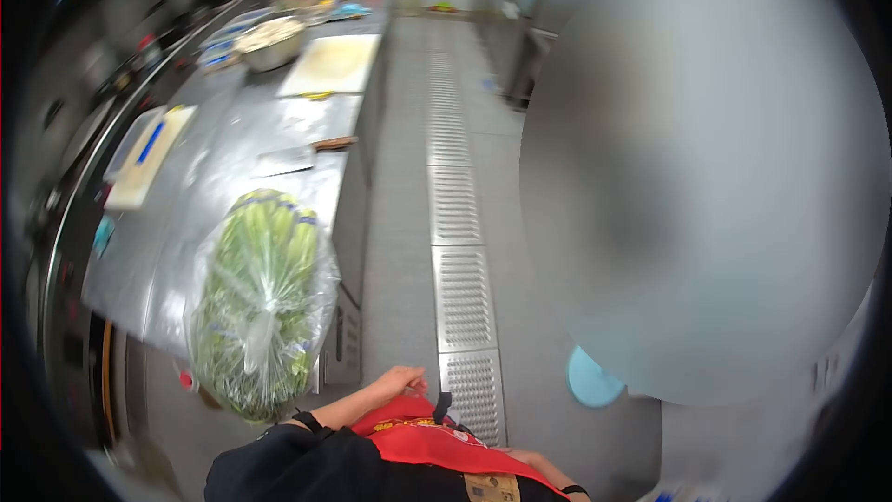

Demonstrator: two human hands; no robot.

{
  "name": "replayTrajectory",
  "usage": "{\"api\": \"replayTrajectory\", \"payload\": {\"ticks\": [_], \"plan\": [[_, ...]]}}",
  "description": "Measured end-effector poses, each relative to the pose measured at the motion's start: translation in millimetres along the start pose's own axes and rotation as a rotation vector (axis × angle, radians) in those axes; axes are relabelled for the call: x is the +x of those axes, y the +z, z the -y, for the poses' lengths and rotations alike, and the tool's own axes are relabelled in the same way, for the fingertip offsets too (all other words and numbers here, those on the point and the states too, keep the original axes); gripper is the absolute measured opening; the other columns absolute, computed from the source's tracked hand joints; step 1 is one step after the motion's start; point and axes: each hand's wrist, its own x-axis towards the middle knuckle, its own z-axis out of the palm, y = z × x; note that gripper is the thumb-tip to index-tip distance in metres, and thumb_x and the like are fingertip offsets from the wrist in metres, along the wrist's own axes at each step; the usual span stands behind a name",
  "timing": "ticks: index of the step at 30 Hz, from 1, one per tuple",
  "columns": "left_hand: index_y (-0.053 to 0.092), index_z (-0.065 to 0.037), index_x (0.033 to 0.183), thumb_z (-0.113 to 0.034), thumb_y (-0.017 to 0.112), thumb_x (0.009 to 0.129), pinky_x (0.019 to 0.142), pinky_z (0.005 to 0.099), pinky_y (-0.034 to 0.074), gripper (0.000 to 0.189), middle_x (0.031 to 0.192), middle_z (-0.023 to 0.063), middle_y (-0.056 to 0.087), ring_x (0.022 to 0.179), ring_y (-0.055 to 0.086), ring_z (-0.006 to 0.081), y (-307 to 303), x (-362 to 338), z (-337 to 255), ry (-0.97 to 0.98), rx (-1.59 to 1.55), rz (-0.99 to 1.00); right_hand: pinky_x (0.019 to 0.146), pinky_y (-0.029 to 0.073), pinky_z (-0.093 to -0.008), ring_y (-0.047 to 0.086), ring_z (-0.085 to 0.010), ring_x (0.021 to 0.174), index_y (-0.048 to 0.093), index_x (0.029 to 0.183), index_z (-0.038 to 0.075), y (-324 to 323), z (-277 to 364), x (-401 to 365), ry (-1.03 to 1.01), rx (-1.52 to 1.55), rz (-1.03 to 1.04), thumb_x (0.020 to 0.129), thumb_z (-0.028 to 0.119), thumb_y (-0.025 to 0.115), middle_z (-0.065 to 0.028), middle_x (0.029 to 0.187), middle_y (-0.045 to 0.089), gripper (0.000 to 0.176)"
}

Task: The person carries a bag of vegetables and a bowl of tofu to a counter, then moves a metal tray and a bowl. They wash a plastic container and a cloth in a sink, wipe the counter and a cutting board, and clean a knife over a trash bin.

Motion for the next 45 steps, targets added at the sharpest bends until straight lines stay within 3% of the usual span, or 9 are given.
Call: {"api": "replayTrajectory", "payload": {"ticks": [11, 17, 23, 31, 37, 38, 40, 42, 45], "plan": [[0.054, -0.005, 0.076, -0.021, 0.045, 0.084, 0.068, 0.0303, 0.047, 0.020, 0.083, 0.0059, 0.058, 0.081, 0.057, 0.0174, -6, 69, -91, 0.208, -0.181, -0.219, 0.076, 0.046, -0.0326, 0.055, -0.0177, 0.096, 0.048, 0.116, 0.008, -181, 212, -34, -0.202, 0.132, -0.445, 0.088, 0.028, 0.046, -0.0067, 0.110, 0.056, 0.034], [0.047, -0.007, 0.064, -0.019, 0.039, 0.083, 0.061, 0.0287, 0.047, 0.024, 0.082, 0.0090, 0.057, 0.072, 0.058, 0.0183, -63, 83, -171, 0.496, -0.108, -0.507, 0.078, 0.046, -0.0334, 0.055, -0.0197, 0.098, 0.048, 0.117, 0.011, -217, 270, 32, -0.124, 0.015, -0.319, 0.088, 0.028, 0.046, -0.0069, 0.111, 0.055, 0.034], [0.047, -0.013, 0.107, -0.010, 0.044, 0.080, 0.052, 0.0223, 0.041, 0.028, 0.093, 0.0045, 0.042, 0.064, 0.051, 0.0115, -187, 93, -248, 0.631, 0.001, -1.054, 0.075, 0.048, -0.0369, 0.057, -0.0202, 0.095, 0.049, 0.115, 0.014, -277, 356, 87, -0.064, -0.038, -0.410, 0.086, 0.036, 0.048, -0.0079, 0.109, 0.056, 0.037], [0.049, -0.008, 0.111, -0.032, 0.041, 0.086, 0.032, 0.0251, 0.038, 0.036, 0.075, 0.0110, 0.056, 0.034, 0.045, 0.0157, -256, 80, -247, 0.141, 0.200, -1.257, 0.058, 0.048, -0.0312, 0.058, -0.0155, 0.077, 0.054, 0.102, 0.010, -389, 491, 167, -0.079, -0.310, -0.430, 0.084, 0.038, 0.048, -0.0046, 0.088, 0.059, 0.034], [0.057, 0.000, 0.081, -0.020, 0.045, 0.083, 0.060, 0.0398, 0.041, 0.023, 0.069, 0.0179, 0.057, 0.062, 0.055, 0.0309, -265, 42, -213, -0.047, 0.859, -1.735, 0.055, 0.046, -0.0246, 0.056, -0.0097, 0.071, 0.058, 0.091, 0.008, -358, 636, 175, -0.390, -0.244, -0.362, 0.083, 0.035, 0.051, -0.0012, 0.079, 0.059, 0.028], [0.052, -0.001, 0.099, -0.027, 0.051, 0.086, 0.063, 0.0300, 0.049, 0.029, 0.090, 0.0102, 0.058, 0.077, 0.059, 0.0184, -252, 11, -236, -0.240, 0.770, -1.345, 0.056, 0.046, -0.0246, 0.056, -0.0096, 0.072, 0.059, 0.090, 0.008, -343, 642, 170, -0.416, -0.220, -0.353, 0.083, 0.033, 0.052, -0.0011, 0.079, 0.059, 0.027], [0.047, 0.002, 0.070, -0.016, 0.045, 0.084, 0.053, 0.0377, 0.036, 0.023, 0.059, 0.0154, 0.047, 0.052, 0.044, 0.0246, -227, 28, -261, 0.150, 0.739, -1.746, 0.057, 0.046, -0.0247, 0.057, -0.0094, 0.072, 0.059, 0.089, 0.008, -326, 655, 155, -0.480, -0.179, -0.343, 0.083, 0.030, 0.053, -0.0009, 0.079, 0.060, 0.024], [0.037, 0.001, 0.064, -0.014, 0.044, 0.086, 0.049, 0.0343, 0.031, 0.028, 0.052, 0.0078, 0.033, 0.048, 0.032, 0.0174, -255, 60, -296, 0.693, 0.682, -1.582, 0.058, 0.046, -0.0254, 0.057, -0.0093, 0.074, 0.059, 0.089, 0.008, -337, 663, 158, -0.417, -0.240, -0.330, 0.082, 0.028, 0.054, -0.0007, 0.080, 0.060, 0.022], [0.035, -0.005, 0.059, -0.019, 0.041, 0.090, 0.044, 0.0275, 0.028, 0.034, 0.049, -0.0019, 0.029, 0.046, 0.030, 0.0095, -240, 125, -369, 0.708, 0.418, -1.313, 0.059, 0.046, -0.0262, 0.057, -0.0094, 0.074, 0.060, 0.088, 0.009, -354, 652, 155, -0.355, -0.197, -0.359, 0.081, 0.027, 0.056, -0.0004, 0.080, 0.060, 0.020]]}}
